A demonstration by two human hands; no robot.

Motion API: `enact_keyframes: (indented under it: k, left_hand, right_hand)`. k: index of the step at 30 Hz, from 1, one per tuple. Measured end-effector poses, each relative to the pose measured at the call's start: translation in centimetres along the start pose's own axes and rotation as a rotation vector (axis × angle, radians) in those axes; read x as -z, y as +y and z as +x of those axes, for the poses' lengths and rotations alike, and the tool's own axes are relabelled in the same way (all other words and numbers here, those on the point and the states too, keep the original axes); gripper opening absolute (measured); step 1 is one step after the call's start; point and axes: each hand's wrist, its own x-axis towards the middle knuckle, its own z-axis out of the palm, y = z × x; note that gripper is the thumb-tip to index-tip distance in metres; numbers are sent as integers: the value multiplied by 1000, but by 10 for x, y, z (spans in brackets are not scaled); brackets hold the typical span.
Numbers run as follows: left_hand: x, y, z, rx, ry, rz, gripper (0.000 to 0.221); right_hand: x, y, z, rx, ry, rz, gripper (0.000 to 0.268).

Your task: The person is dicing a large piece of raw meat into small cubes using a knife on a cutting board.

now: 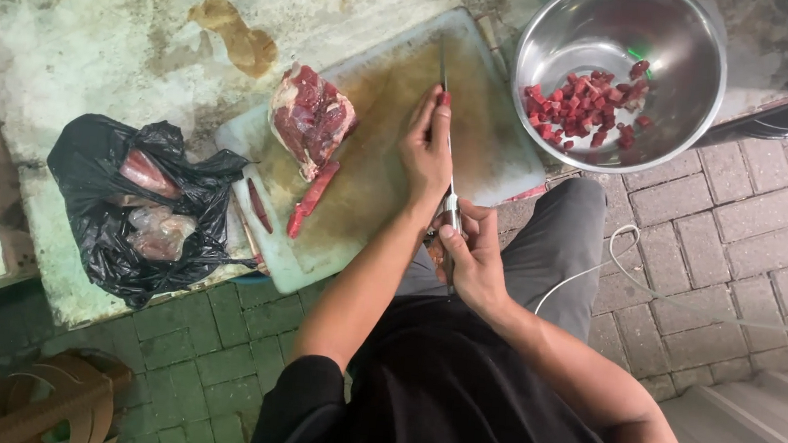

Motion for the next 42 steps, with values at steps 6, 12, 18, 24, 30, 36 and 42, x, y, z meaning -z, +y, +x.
enact_keyframes:
  k: [6,12,18,24,30,36,42]
  left_hand:
    - [-32,93,25,304,-24,-471,42]
    - [-104,122,67,362,-64,-816,42]
    - [-138,95,72,-309,-1023,399,112]
    - [-129,163,94,-312,-575,-282,60]
    - [-133,135,88,-151,-1321,196,129]
    - [16,93,136,-596,-1060,727,14]
    - [61,41,48,-478,-1065,835,24]
  right_hand:
    - [17,-54,2,241,-102,-202,28]
    - [67,-36,-74,388,29,-201,35]
    - [118,-12,-109,560,343,-357,36]
    - [104,-42,-84,563,403,-259,32]
    - [85,-55,-79,449,416,-178,30]
    - [111,-35,-83,386,100,-189,32]
    - [114,-12,-51,260,-35,-517,44]
